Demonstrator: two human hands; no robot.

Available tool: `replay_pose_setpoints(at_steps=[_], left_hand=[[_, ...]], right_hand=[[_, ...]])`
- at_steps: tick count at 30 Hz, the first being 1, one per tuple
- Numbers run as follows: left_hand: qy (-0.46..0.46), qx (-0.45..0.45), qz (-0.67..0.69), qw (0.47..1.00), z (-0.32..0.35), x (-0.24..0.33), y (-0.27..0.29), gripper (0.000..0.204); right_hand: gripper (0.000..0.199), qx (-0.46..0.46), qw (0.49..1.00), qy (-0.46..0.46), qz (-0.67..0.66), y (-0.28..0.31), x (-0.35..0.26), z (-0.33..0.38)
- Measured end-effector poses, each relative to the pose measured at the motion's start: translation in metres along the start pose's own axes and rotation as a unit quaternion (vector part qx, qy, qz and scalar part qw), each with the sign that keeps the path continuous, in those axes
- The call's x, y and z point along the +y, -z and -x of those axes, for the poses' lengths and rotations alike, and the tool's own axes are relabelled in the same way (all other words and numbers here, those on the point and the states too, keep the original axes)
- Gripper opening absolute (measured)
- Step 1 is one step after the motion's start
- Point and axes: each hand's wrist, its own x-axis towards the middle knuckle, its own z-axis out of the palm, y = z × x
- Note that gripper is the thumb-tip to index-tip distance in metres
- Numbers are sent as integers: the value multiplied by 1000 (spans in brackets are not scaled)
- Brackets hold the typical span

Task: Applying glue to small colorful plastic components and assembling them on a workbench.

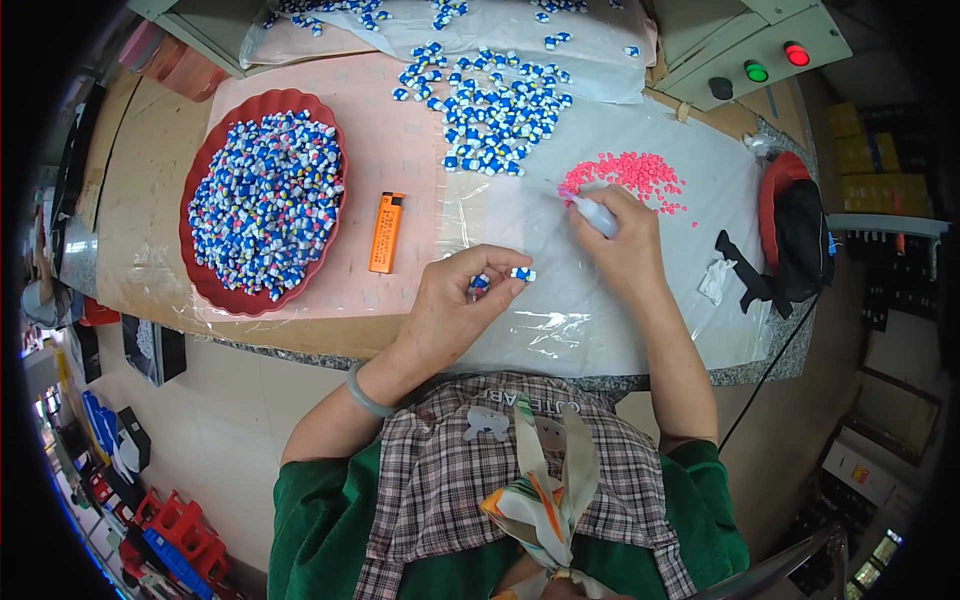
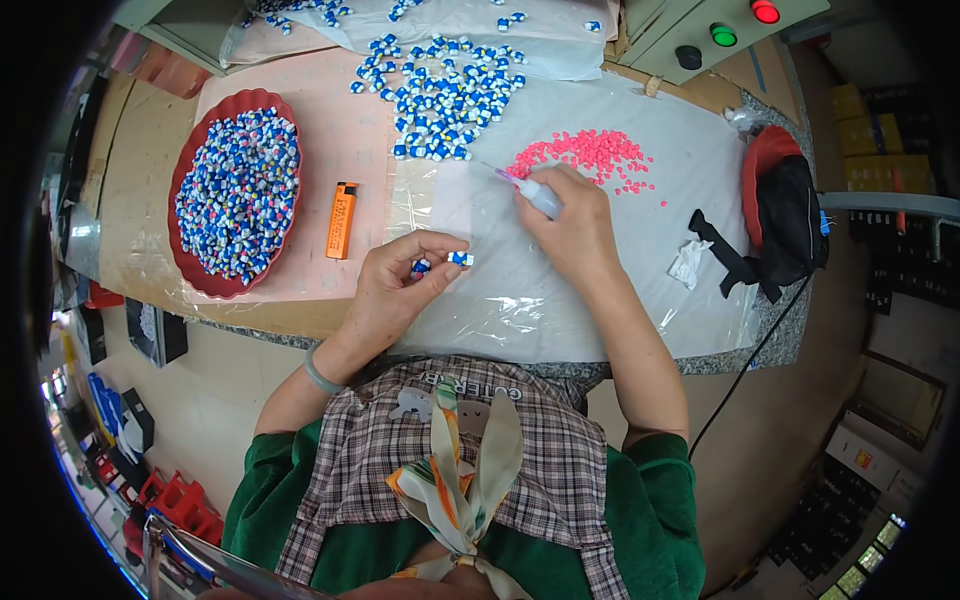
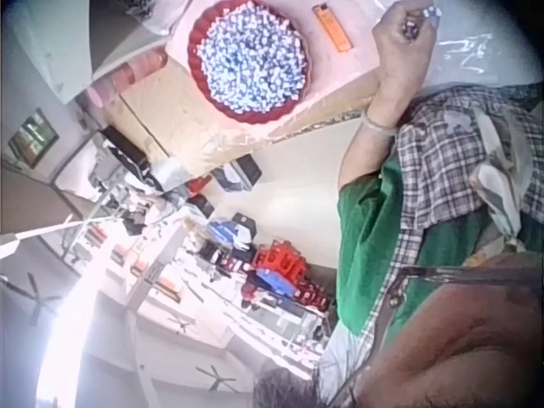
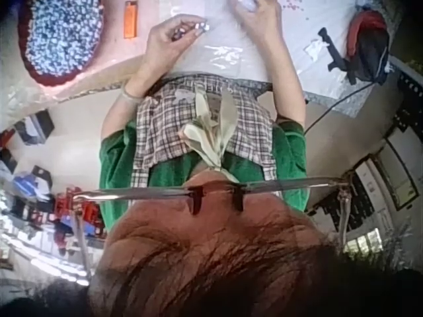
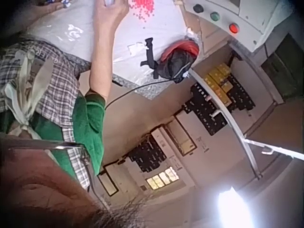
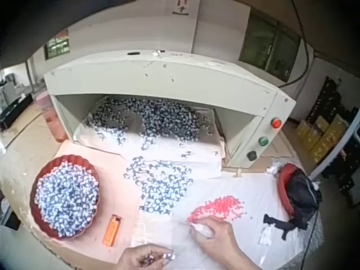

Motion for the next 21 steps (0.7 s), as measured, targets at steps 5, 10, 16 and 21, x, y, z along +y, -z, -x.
replay_pose_setpoints(at_steps=[5, 10, 16, 21], left_hand=[[-18, 31, 20, 999, 1, 2, -4, 20], [-77, 51, -30, 995, 0, 2, -7, 22], [-117, 60, -130, 983, 1, 10, -7, 22], [-147, 56, -163, 974, 2, 12, -8, 23]], right_hand=[[7, -141, 886, -219, -384, 9, -33, 25], [6, -125, 864, -232, -429, -3, -40, 41], [6, -113, 852, -251, -445, -7, -38, 44], [7, -121, 867, -239, -420, -10, -35, 46]])
